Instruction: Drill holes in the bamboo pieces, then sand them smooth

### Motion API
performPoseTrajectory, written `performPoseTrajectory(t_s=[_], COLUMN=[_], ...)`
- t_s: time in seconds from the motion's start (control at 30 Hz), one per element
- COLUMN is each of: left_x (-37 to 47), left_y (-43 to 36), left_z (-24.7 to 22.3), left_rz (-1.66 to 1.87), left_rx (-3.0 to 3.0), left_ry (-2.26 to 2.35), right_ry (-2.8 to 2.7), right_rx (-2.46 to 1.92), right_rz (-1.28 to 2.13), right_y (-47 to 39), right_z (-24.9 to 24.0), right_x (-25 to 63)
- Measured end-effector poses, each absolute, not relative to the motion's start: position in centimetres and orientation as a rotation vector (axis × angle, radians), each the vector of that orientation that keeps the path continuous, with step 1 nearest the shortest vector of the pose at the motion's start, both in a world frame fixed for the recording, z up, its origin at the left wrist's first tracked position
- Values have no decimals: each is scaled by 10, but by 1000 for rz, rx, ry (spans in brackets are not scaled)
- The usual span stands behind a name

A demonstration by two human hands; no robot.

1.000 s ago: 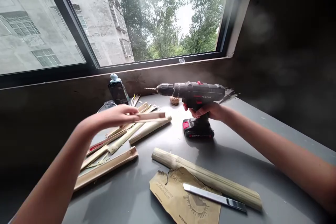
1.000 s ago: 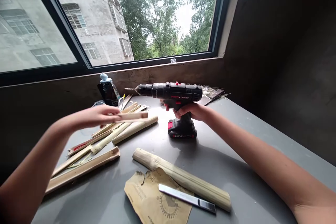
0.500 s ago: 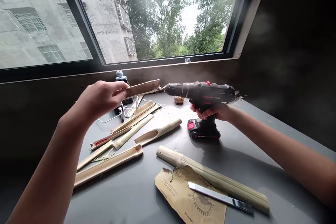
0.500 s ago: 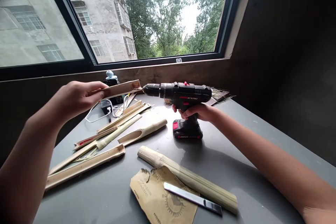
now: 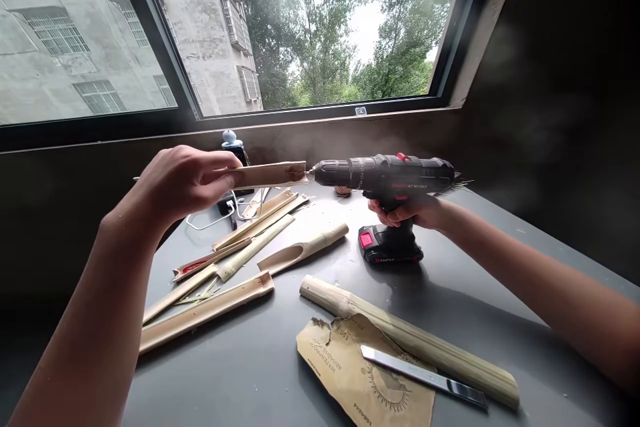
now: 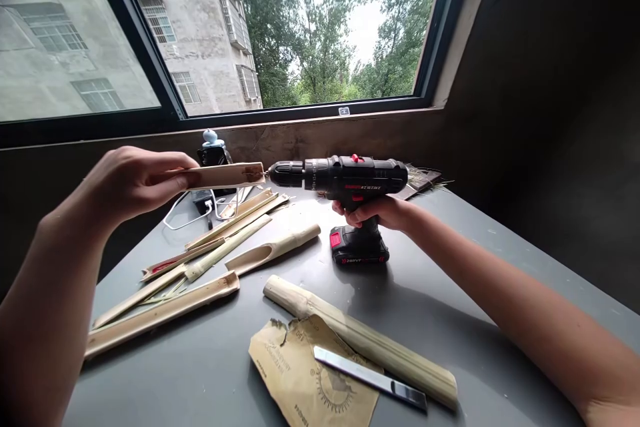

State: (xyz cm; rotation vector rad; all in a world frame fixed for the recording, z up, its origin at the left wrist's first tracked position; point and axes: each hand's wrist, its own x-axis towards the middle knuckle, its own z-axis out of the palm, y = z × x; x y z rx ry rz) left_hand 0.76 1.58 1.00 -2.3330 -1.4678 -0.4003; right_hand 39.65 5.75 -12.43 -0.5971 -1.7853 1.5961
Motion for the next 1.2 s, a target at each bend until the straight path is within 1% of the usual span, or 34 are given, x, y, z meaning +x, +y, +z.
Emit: performPoseTrajectory(t_s=[0.4,0.47,0.53,0.63,0.7,0.73,0.8,0.93,1.03,1.2], left_x=[8,9,12,31,54,68,95,131,139,144], left_y=[15,17,21,30,32,31,26,16,17,32], left_z=[9,10,8,-7,-26,-38,-62,-98,-107,-100], left_rz=[-406,-360,-200,128,239,253,237,269,333,425], left_rx=[-2327,-2313,-2319,-2476,-2775,-2963,-3148,-3187,-3154,-3189], left_ry=[-1445,-1469,-1584,-1749,-1645,-1508,-1288,-1126,-1113,-1142], right_ry=[-1773,-1776,-1786,-1793,-1789,-1787,-1779,-1755,-1747,-1732], right_rx=[-606,-611,-610,-600,-598,-597,-593,-580,-566,-537], right_rz=[1586,1571,1556,1550,1546,1542,1536,1535,1540,1539], right_y=[58,58,56,54,53,52,52,53,53,56], right_z=[-126,-125,-124,-121,-121,-121,-121,-122,-123,-125], right_x=[399,398,398,397,396,395,395,394,394,395])
